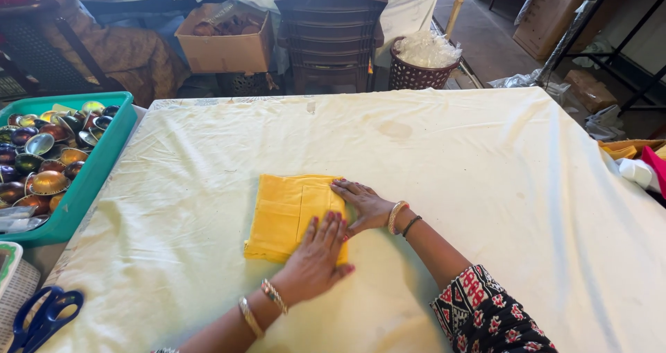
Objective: The person folds a yellow pair of pants on a white tablecloth, smoothing the fabric and aligning the edges before folding it into a compact rectangle. They then pick up a pink pair of pants, lay it flat, and repeat the folding process, placing the finished pink pants on top of the yellow ones.
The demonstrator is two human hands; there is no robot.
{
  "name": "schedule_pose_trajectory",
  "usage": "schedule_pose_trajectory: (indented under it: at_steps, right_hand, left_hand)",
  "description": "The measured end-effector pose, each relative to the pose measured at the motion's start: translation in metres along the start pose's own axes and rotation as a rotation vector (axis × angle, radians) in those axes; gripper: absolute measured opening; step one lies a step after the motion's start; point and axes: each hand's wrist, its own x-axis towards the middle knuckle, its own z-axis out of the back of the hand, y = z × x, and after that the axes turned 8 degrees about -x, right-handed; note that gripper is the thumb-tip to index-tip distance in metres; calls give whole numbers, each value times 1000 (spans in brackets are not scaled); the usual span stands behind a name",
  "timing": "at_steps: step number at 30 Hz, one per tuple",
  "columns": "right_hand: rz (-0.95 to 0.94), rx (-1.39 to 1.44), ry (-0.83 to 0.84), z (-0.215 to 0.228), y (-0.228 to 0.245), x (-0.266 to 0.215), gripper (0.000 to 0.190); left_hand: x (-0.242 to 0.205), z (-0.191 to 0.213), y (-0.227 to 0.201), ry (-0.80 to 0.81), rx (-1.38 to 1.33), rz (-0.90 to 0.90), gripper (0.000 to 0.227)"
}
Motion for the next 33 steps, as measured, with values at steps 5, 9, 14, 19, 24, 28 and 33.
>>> schedule_pose_trajectory:
  at_steps: [5, 9, 14, 19, 24, 28, 33]
  right_hand:
    - [64, -10, 10, 7, -3, -6, 133]
    - [70, 8, 39, 9, -2, -10, 134]
    - [75, 7, 26, 11, 0, -9, 132]
    - [38, 29, 56, 7, -3, -10, 131]
    - [5, 310, -276, -30, -24, 13, 90]
    - [-384, 770, -423, -22, 11, 19, 100]
    - [-450, 1160, -203, -13, 18, 13, 96]
  left_hand:
    - [-10, 31, -34, 186, -92, -48, 89]
    - [33, 83, -8, 256, -149, 207, 71]
    - [32, 19, 99, -139, 247, 274, 72]
    - [15, 3, 124, -212, 202, 590, 75]
    - [7, 19, 137, -288, -269, 876, 107]
    - [4, 3, 172, -448, -450, 720, 105]
    - [0, 50, 146, -368, -1548, 802, 92]
